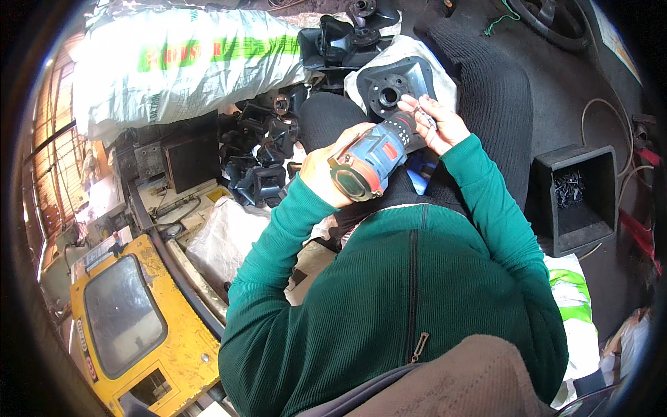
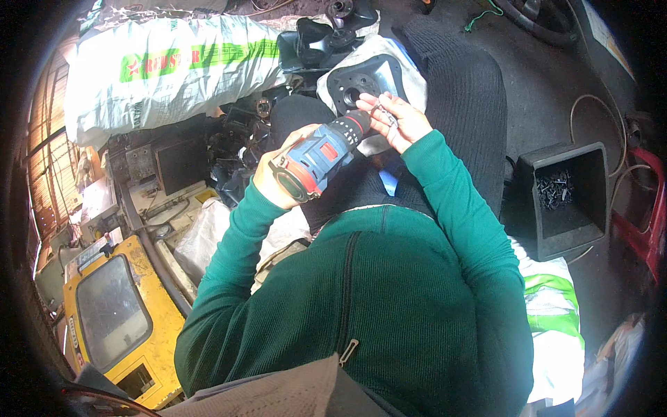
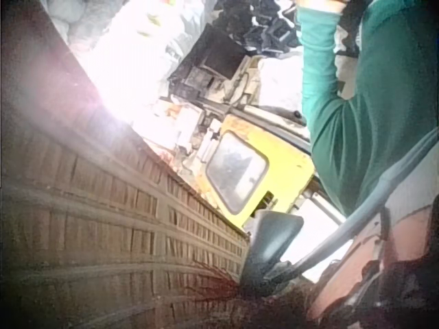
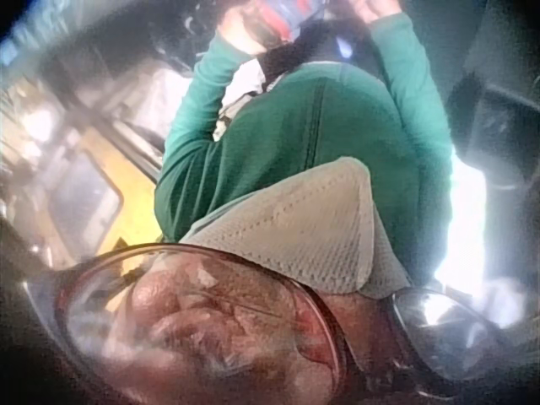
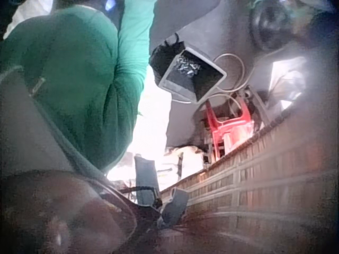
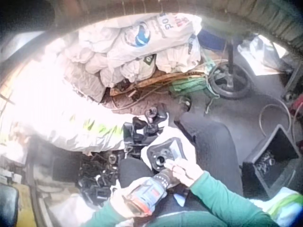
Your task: The person sits on the floor and uses a cordless drill to fasten screws into black plastic parts. They repeatedly pick up parts, align them, and drive screws with the drill, then set the parts aside.
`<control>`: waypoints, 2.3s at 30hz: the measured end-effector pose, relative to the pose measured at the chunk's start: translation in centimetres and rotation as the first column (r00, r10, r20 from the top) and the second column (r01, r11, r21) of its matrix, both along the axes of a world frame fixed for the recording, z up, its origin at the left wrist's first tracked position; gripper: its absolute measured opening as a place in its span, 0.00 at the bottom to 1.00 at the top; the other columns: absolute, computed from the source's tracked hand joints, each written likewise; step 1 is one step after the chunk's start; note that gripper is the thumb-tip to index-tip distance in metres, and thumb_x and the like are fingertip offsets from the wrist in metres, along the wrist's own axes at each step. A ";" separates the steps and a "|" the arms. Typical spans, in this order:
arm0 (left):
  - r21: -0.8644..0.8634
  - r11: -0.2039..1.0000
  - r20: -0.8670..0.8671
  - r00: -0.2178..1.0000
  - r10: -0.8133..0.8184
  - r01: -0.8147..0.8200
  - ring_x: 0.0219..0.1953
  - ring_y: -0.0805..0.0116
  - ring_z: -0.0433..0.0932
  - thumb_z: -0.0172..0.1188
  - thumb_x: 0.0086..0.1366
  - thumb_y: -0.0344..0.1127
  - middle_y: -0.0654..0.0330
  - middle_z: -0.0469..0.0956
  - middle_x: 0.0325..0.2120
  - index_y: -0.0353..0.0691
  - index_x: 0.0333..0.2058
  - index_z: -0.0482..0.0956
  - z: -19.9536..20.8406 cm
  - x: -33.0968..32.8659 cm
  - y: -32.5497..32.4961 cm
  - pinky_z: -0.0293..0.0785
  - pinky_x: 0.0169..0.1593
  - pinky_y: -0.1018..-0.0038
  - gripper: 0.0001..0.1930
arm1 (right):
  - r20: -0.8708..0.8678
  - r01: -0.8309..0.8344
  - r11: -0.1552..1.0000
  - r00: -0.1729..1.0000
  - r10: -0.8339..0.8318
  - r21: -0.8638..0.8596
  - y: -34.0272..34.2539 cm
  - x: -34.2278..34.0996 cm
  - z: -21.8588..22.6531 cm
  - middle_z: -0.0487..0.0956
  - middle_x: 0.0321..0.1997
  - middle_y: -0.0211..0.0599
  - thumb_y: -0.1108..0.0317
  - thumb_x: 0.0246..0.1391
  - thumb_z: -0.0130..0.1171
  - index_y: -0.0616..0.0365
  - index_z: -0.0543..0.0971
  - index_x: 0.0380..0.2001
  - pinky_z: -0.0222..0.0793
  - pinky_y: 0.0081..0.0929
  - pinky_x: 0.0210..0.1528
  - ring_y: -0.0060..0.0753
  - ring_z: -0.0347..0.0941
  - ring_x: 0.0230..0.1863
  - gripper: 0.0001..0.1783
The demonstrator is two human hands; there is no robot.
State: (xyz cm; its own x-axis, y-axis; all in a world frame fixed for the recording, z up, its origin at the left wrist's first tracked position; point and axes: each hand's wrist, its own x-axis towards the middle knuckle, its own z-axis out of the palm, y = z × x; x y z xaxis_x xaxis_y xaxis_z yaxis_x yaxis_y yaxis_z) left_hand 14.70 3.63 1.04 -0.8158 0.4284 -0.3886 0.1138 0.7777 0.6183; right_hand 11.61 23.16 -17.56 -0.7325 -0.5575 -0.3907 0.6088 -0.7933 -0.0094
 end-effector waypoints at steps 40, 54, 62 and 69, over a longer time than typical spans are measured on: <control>-0.420 0.824 0.030 0.914 -0.405 0.379 0.49 0.53 0.70 0.64 0.46 0.36 0.55 0.72 0.44 0.43 0.46 0.71 -1.4 -13.5 0.4 0.64 0.55 0.63 0.25 | -0.165 0.044 0.415 0.951 0.261 0.909 -2.5 -3.2 -3.1 0.60 0.11 0.27 0.60 0.44 0.64 0.62 0.68 0.13 0.53 0.23 0.20 0.16 0.53 0.17 0.21; -0.234 0.939 0.214 0.956 -0.202 0.251 0.47 0.58 0.72 0.63 0.45 0.36 0.54 0.72 0.45 0.41 0.47 0.71 -2.7 -13.9 0.4 0.68 0.53 0.70 0.26 | -0.156 0.010 0.357 0.910 0.383 0.934 -1.5 -3.4 -3.2 0.57 0.11 0.33 0.58 0.46 0.63 0.63 0.66 0.13 0.52 0.27 0.20 0.21 0.52 0.17 0.24; -0.029 0.971 0.323 0.917 0.233 -0.237 0.47 0.62 0.74 0.65 0.48 0.42 0.55 0.71 0.47 0.42 0.50 0.66 -3.0 -7.1 -1.6 0.71 0.51 0.69 0.31 | -0.235 0.176 0.188 0.899 0.369 0.966 -2.7 -2.9 -3.2 0.64 0.11 0.30 0.52 0.43 0.64 0.61 0.71 0.14 0.56 0.27 0.21 0.20 0.56 0.17 0.23; -0.202 0.979 0.212 0.975 0.071 -0.027 0.45 0.58 0.75 0.66 0.46 0.38 0.54 0.73 0.44 0.49 0.58 0.58 -0.8 5.4 -3.5 0.72 0.49 0.68 0.40 | -0.121 -0.008 0.419 0.952 0.280 0.908 -2.1 -3.1 -2.3 0.63 0.14 0.15 0.53 0.44 0.66 0.51 0.74 0.17 0.46 0.15 0.15 0.12 0.53 0.15 0.16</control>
State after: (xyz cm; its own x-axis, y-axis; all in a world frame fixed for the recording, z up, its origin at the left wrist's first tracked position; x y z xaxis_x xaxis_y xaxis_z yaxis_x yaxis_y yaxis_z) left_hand 20.06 0.10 0.26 -0.7205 0.2871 -0.6313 -0.0474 0.8878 0.4578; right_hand 8.50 21.04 -19.81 -0.8122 -0.1009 -0.5746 0.5833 -0.1534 -0.7976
